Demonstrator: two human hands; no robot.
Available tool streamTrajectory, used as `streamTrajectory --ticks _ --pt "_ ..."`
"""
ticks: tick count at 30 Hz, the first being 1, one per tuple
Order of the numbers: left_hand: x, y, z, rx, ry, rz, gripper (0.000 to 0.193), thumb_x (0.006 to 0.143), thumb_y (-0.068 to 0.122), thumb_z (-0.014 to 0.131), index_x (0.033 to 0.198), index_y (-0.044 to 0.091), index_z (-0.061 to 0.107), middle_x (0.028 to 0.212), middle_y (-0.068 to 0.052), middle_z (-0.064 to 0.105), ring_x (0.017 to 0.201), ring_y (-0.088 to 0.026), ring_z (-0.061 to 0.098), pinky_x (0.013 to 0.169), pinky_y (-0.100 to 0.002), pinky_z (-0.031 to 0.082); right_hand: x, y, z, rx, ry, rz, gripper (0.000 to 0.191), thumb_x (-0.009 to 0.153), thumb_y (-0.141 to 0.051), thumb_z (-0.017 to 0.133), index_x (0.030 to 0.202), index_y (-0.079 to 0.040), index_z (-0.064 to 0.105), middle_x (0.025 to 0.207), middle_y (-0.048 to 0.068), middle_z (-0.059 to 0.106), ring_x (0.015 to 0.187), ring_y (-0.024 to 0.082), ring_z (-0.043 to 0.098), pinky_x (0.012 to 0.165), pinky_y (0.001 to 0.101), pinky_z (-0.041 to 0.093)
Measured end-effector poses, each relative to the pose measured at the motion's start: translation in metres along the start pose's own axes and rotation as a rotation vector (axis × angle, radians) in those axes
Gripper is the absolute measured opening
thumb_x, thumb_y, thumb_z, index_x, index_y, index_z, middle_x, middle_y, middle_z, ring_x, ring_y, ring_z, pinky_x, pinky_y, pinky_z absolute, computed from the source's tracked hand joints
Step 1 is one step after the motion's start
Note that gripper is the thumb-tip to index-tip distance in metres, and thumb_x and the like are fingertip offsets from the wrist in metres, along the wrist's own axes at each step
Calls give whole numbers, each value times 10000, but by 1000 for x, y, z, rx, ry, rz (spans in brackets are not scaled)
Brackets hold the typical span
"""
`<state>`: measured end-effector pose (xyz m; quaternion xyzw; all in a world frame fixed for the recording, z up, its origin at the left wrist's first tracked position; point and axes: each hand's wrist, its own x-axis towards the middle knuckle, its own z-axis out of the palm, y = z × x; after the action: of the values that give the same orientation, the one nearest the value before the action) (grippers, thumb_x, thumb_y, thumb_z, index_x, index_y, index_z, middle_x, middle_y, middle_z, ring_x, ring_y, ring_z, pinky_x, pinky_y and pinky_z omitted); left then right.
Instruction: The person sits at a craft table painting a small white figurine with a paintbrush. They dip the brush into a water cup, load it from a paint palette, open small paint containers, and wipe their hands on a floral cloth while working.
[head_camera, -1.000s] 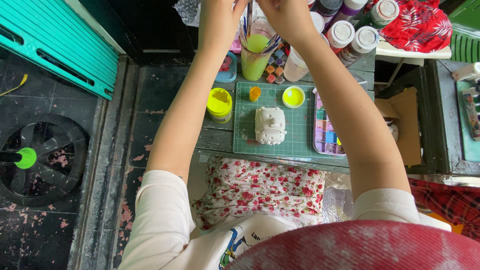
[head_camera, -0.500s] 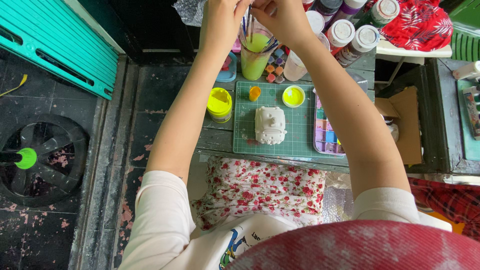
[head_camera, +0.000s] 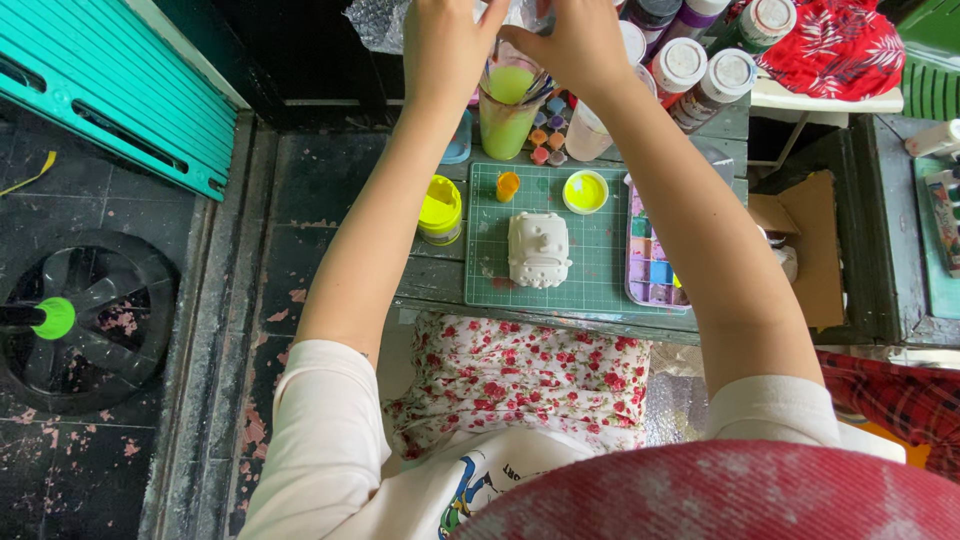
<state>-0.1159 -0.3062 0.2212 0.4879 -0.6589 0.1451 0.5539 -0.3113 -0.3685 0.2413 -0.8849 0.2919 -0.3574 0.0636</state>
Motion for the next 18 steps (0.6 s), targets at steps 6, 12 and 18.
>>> streamTrajectory --ticks 6,12,18 --pt "-9 7 9 -24 -114 -65 277 1009 291 780 1145 69 686 996 -151 731 918 -344 732 749 -412 586 5 11 12 191 -17 -112 112 1002 -53 718 1075 8 658 890 143 706 753 272 725 630 369 541" --pt "-41 -22 9 168 -505 -193 787 845 219 775 1475 -34 376 1215 -257 645 1098 -397 659 861 -453 560 -1 19 -2 80 3 -123 131 1044 -109 736 1073 12 694 852 143 715 745 280 722 637 375 545" --pt "-46 -28 15 115 -657 -366 637 916 132 685 1482 31 411 1323 -181 655 1210 -342 647 952 -474 540 -4 4 -9 -158 28 -292 192 1030 -184 770 979 -8 711 848 138 687 742 331 666 670 407 522"
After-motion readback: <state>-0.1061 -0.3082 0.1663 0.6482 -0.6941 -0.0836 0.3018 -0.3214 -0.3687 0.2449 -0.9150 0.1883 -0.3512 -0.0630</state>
